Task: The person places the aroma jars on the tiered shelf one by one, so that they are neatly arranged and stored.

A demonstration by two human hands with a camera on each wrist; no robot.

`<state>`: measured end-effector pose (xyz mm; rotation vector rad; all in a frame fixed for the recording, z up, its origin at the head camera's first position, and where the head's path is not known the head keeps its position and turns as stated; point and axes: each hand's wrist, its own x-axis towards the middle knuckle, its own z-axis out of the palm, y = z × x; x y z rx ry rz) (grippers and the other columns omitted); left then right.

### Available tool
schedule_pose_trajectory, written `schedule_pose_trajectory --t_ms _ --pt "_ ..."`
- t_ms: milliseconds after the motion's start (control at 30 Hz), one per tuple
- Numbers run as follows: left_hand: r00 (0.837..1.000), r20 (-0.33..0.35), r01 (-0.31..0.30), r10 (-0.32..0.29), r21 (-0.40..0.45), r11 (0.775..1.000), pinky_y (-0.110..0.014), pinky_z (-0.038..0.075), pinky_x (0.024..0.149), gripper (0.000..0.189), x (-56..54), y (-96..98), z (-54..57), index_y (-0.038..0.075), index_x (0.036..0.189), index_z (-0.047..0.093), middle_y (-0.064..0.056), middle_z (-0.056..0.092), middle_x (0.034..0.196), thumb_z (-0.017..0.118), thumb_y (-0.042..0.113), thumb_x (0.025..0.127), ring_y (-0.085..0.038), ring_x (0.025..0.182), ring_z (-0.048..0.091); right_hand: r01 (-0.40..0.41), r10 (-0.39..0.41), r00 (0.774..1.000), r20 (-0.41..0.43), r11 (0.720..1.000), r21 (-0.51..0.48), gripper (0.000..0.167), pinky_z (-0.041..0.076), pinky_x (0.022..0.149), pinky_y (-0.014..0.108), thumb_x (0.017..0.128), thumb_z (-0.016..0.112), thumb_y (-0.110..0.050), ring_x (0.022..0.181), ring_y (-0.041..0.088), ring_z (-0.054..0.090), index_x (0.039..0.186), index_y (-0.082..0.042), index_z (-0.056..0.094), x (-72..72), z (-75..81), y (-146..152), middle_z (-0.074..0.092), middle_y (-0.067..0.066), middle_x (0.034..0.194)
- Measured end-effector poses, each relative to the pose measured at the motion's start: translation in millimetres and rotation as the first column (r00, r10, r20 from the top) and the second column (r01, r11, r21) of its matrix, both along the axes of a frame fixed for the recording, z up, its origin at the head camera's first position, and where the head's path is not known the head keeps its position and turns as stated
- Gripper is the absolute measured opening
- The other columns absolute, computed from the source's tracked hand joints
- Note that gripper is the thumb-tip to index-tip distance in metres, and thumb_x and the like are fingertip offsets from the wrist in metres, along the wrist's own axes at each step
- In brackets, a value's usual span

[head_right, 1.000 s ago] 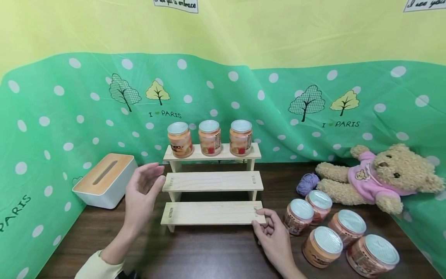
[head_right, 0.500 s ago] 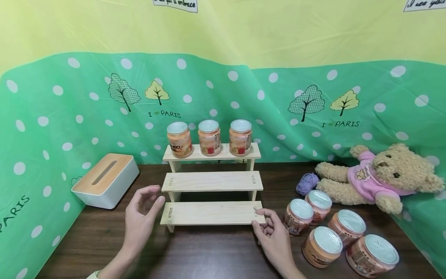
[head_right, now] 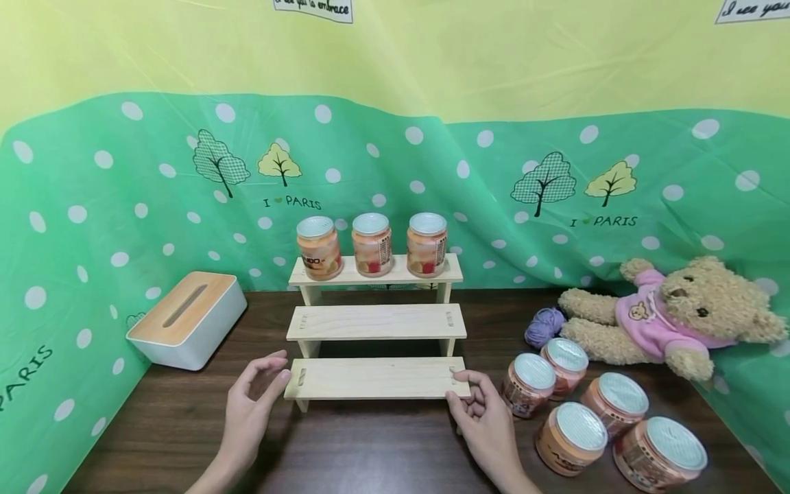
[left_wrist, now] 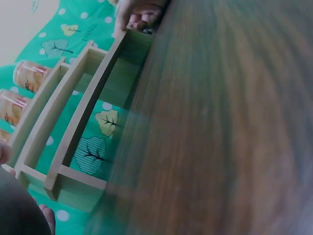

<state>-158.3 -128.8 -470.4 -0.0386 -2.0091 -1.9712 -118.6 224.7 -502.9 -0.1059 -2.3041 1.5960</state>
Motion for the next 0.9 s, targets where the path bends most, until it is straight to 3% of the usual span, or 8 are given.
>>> schedule_pose_trajectory --t_ms 200,367,533,633,900 --pt "0.995 0.087 0.047 -0.053 0.071 0.996 -0.016 0.052 0.104 0.020 -3.3 -1.0 -10.1 -0.010 0.121 0.068 -0.030 0.062 0.150 0.073 0.000 0.105 -0.008 0.125 0.067 0.004 -0.004 1.000 0.004 1.000 -0.005 0.030 0.051 0.050 0.028 0.103 0.079 -0.004 0.050 0.017 0.060 0.130 -0.006 0.067 0.1 -0.4 0.6 0.069 0.004 0.072" --pt "0.984 0.161 0.066 -0.082 0.105 0.992 -0.016 0.054 0.101 0.023 -4.6 -3.1 -18.6 -0.008 0.126 0.070 -0.025 0.065 0.148 0.073 0.005 0.107 -0.007 0.125 0.067 0.001 -0.001 1.000 0.005 1.000 -0.003 0.030 0.051 0.050 0.028 0.102 0.079 -0.004 0.050 0.017 0.060 0.130 -0.006 0.067 0.2 -0.3 0.5 0.068 0.004 0.071" --pt "0.962 0.213 0.139 -0.171 0.156 0.978 -0.021 0.058 0.095 0.032 -6.1 -5.2 -25.5 -0.010 0.136 0.066 -0.020 0.066 0.145 0.068 0.011 0.111 -0.006 0.121 0.066 0.000 0.000 1.000 0.009 1.000 0.007 0.030 0.051 0.051 0.029 0.103 0.079 -0.004 0.051 0.018 0.061 0.130 -0.006 0.067 -0.1 1.4 0.9 0.068 0.004 0.071" --pt "0.957 0.210 0.172 -0.198 0.138 0.975 -0.022 0.058 0.096 0.032 -6.7 -5.4 -28.8 -0.010 0.137 0.064 -0.022 0.065 0.148 0.067 0.009 0.111 -0.004 0.122 0.065 -0.006 0.006 1.000 0.020 1.000 0.000 0.030 0.052 0.050 0.030 0.103 0.078 -0.005 0.051 0.018 0.061 0.130 -0.006 0.067 0.1 1.9 1.5 0.069 0.005 0.072" --pt "0.967 0.122 0.215 -0.225 0.086 0.973 -0.022 0.058 0.099 0.029 -7.8 -7.6 -35.0 -0.011 0.136 0.063 -0.031 0.062 0.150 0.064 0.002 0.110 -0.003 0.125 0.065 -0.007 0.008 0.998 0.056 1.000 -0.022 0.029 0.050 0.048 0.031 0.105 0.078 -0.008 0.050 0.017 0.056 0.132 -0.007 0.066 1.6 4.3 1.5 0.067 0.006 0.072"
